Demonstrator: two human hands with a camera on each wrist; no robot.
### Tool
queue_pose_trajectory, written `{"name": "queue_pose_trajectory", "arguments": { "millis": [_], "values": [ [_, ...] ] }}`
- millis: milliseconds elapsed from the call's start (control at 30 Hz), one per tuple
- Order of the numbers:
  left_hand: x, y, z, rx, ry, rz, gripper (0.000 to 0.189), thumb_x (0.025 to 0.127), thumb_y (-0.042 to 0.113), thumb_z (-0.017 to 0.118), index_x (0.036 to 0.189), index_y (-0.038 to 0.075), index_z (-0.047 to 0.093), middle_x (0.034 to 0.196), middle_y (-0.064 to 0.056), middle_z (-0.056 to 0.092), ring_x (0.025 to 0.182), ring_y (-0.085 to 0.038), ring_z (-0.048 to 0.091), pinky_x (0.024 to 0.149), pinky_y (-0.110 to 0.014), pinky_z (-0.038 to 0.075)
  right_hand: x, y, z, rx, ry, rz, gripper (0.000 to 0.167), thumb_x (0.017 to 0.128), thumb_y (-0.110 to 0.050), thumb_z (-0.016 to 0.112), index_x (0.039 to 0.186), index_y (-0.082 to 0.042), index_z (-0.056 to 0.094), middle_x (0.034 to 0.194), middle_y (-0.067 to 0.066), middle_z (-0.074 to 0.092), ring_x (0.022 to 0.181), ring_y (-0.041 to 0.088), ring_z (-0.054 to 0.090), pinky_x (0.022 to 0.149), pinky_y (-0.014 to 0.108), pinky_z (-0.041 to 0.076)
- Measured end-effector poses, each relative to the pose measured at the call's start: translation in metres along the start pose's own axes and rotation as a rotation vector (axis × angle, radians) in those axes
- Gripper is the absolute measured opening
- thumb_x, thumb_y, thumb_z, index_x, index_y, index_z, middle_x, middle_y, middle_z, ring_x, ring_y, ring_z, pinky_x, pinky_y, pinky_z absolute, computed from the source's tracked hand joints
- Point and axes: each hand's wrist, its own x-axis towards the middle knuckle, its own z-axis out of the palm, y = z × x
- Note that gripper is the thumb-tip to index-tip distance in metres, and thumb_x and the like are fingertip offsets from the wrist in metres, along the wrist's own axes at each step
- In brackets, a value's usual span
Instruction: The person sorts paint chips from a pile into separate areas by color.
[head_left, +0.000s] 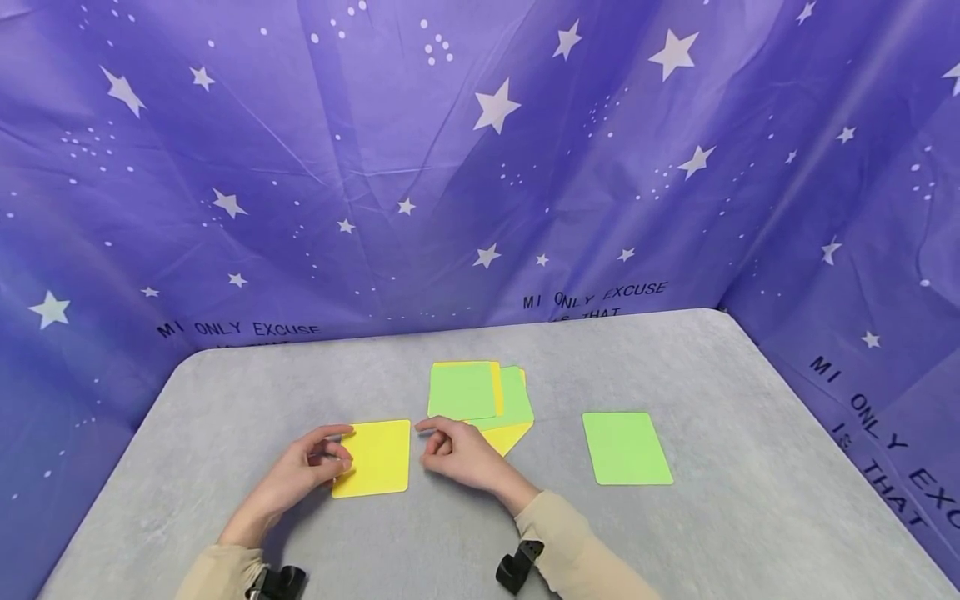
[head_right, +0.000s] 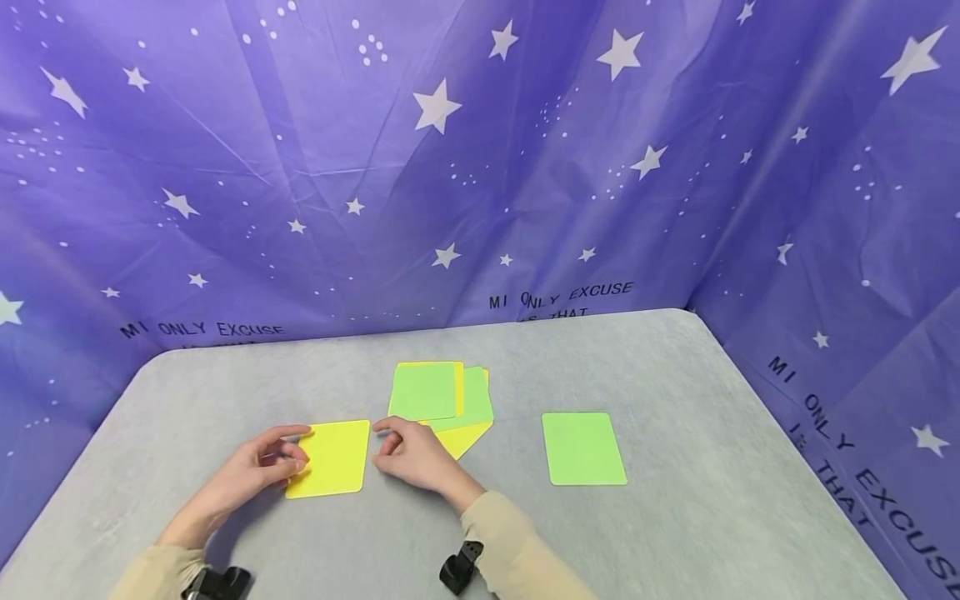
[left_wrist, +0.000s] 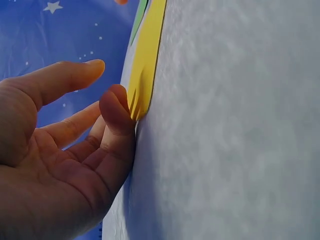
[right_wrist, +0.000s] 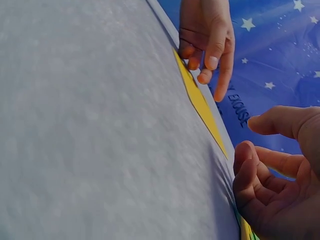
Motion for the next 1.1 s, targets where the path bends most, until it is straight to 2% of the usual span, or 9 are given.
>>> {"name": "queue_pose_trajectory", "arguments": {
  "millis": [233, 467, 600, 733, 867, 1100],
  "values": [
    [0.006, 0.003, 0.009, 0.013, -0.042, 0.077, 0.055, 0.083, -0.004, 0.065, 0.134, -0.012, 0.044, 0.093, -0.016, 0.062, 0.073, -0.020, 0.060, 0.059, -0.027, 0.050, -0.006, 0.004, -0.014, 0.050, 0.032, 0.038, 0.039, 0.086, -0.007, 0.067, 0.124, 0.002, 0.060, 0.082, -0.003, 0.059, 0.065, 0.007, 0.053, 0.057, 0.020, 0.044],
    [0.014, 0.011, 0.024, 0.005, -0.075, 0.098, 0.054, 0.084, -0.002, 0.064, 0.133, -0.011, 0.045, 0.093, -0.014, 0.063, 0.074, -0.021, 0.060, 0.062, -0.028, 0.051, -0.012, 0.009, -0.028, 0.080, 0.069, 0.064, 0.041, 0.087, -0.009, 0.066, 0.125, 0.003, 0.058, 0.084, 0.001, 0.059, 0.065, 0.008, 0.056, 0.053, 0.022, 0.046],
    [0.020, 0.016, 0.034, 0.003, -0.084, 0.095, 0.053, 0.084, -0.001, 0.063, 0.133, -0.010, 0.046, 0.092, -0.013, 0.064, 0.073, -0.021, 0.059, 0.061, -0.027, 0.050, -0.015, 0.011, -0.036, 0.085, 0.087, 0.062, 0.041, 0.086, -0.008, 0.066, 0.125, 0.004, 0.058, 0.085, 0.002, 0.060, 0.066, 0.008, 0.055, 0.055, 0.022, 0.045],
    [0.027, 0.021, 0.043, 0.014, -0.108, 0.127, 0.050, 0.085, -0.001, 0.063, 0.132, -0.009, 0.048, 0.091, -0.013, 0.063, 0.072, -0.022, 0.059, 0.059, -0.027, 0.050, -0.018, 0.012, -0.044, 0.088, 0.101, 0.049, 0.042, 0.086, -0.008, 0.066, 0.125, 0.005, 0.057, 0.085, 0.003, 0.060, 0.067, 0.009, 0.055, 0.057, 0.022, 0.045],
    [0.036, 0.024, 0.052, 0.001, -0.136, 0.158, 0.050, 0.085, -0.001, 0.063, 0.132, -0.011, 0.047, 0.094, -0.015, 0.063, 0.076, -0.025, 0.061, 0.063, -0.029, 0.052, -0.020, 0.014, -0.054, 0.105, 0.130, 0.052, 0.042, 0.087, -0.007, 0.067, 0.125, 0.006, 0.056, 0.087, 0.006, 0.061, 0.071, 0.012, 0.058, 0.061, 0.023, 0.047],
    [0.051, 0.032, 0.067, -0.045, -0.129, 0.132, 0.051, 0.087, 0.003, 0.064, 0.133, -0.009, 0.047, 0.112, -0.022, 0.060, 0.095, -0.029, 0.063, 0.074, -0.034, 0.054, -0.024, 0.016, -0.068, 0.114, 0.229, 0.121, 0.047, 0.085, -0.005, 0.068, 0.130, 0.004, 0.054, 0.107, 0.019, 0.060, 0.089, 0.024, 0.062, 0.069, 0.027, 0.050]
  ]
}}
